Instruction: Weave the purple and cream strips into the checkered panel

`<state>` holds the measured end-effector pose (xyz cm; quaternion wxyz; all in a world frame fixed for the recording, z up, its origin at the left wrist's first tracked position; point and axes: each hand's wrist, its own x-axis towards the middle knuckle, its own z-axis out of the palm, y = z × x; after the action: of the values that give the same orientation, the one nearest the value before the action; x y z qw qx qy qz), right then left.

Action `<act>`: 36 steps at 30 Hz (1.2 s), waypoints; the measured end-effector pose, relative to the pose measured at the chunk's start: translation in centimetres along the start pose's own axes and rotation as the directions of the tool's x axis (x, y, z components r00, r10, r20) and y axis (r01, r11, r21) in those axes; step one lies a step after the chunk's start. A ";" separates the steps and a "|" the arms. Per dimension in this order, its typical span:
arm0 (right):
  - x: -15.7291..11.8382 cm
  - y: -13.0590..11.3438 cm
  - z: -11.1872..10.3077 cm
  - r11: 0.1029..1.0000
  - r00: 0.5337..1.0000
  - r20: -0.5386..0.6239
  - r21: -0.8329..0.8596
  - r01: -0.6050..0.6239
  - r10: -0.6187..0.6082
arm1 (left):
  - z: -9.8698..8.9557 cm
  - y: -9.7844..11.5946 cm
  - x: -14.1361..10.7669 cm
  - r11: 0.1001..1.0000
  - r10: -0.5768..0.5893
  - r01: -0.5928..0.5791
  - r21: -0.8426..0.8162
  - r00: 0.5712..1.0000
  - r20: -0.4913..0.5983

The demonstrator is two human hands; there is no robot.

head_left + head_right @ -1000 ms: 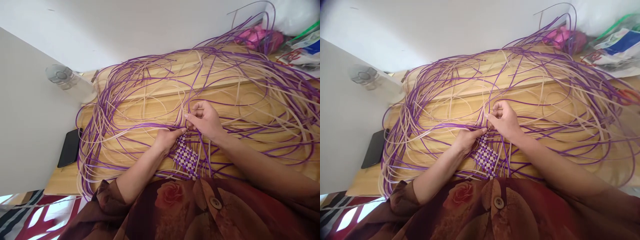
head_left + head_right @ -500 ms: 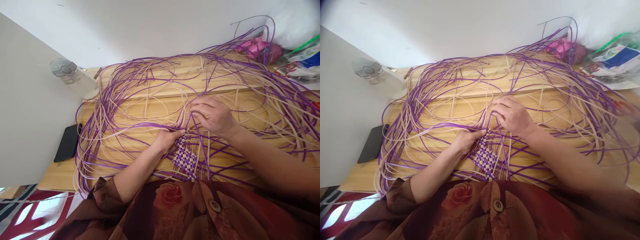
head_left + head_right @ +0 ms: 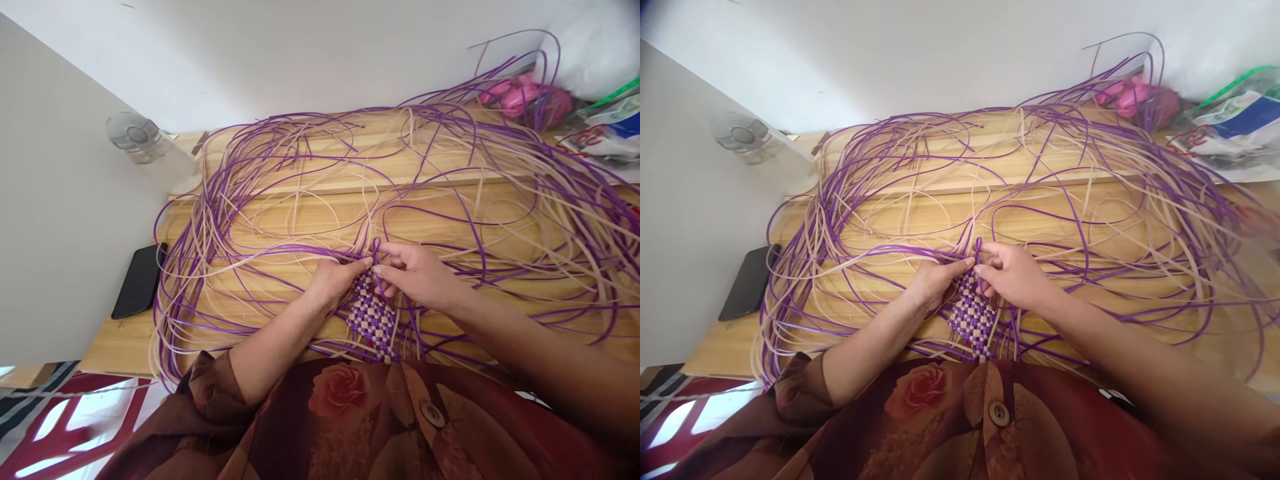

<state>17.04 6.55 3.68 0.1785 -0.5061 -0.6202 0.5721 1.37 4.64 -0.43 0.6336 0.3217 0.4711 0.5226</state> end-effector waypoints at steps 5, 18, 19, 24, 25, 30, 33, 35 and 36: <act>-0.3 1.5 1.7 0.993 0.990 -0.129 0.092 0.076 -0.064 | 0.3 -0.1 -0.1 0.999 -0.025 0.025 0.028 0.999 0.030; 3.4 -3.2 -3.2 0.795 0.972 0.093 -0.562 0.230 -0.216 | 0.1 -0.3 0.3 0.937 0.129 -0.128 0.324 0.991 0.018; 3.6 -3.5 -2.9 0.767 0.971 0.124 -0.596 0.238 -0.205 | 0.0 -0.2 0.3 0.929 0.146 -0.144 0.341 0.989 0.019; 4.1 -3.4 -1.5 0.800 0.969 0.018 -0.560 0.214 -0.246 | -0.4 -0.6 0.7 0.911 0.211 -0.216 0.353 0.976 0.052; 4.3 -3.2 -1.5 0.870 0.983 -0.023 -0.470 0.151 -0.183 | -0.4 -0.7 0.8 0.912 0.225 -0.231 0.339 0.973 0.058; 5.7 -1.6 -3.1 0.903 0.958 0.003 0.331 -0.273 0.288 | -0.2 -0.9 0.7 0.963 0.178 -0.180 0.201 0.984 0.028; 4.8 -0.7 -4.7 0.850 0.968 0.008 0.476 -0.224 0.250 | 0.1 -0.7 0.5 0.991 0.093 -0.089 0.104 0.995 -0.035; 3.4 -0.6 -5.1 0.892 0.981 0.119 0.411 -0.191 0.155 | 0.3 -0.5 0.4 0.995 0.068 -0.065 0.071 0.996 -0.050; 2.7 -0.7 -5.0 0.915 0.978 0.185 0.368 -0.164 0.100 | 0.3 -0.4 0.4 0.995 0.077 -0.073 0.074 0.996 -0.046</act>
<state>19.59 11.60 4.74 0.1832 -0.4541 -0.4739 0.7319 1.78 4.93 -0.74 0.5898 0.3489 0.4927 0.5363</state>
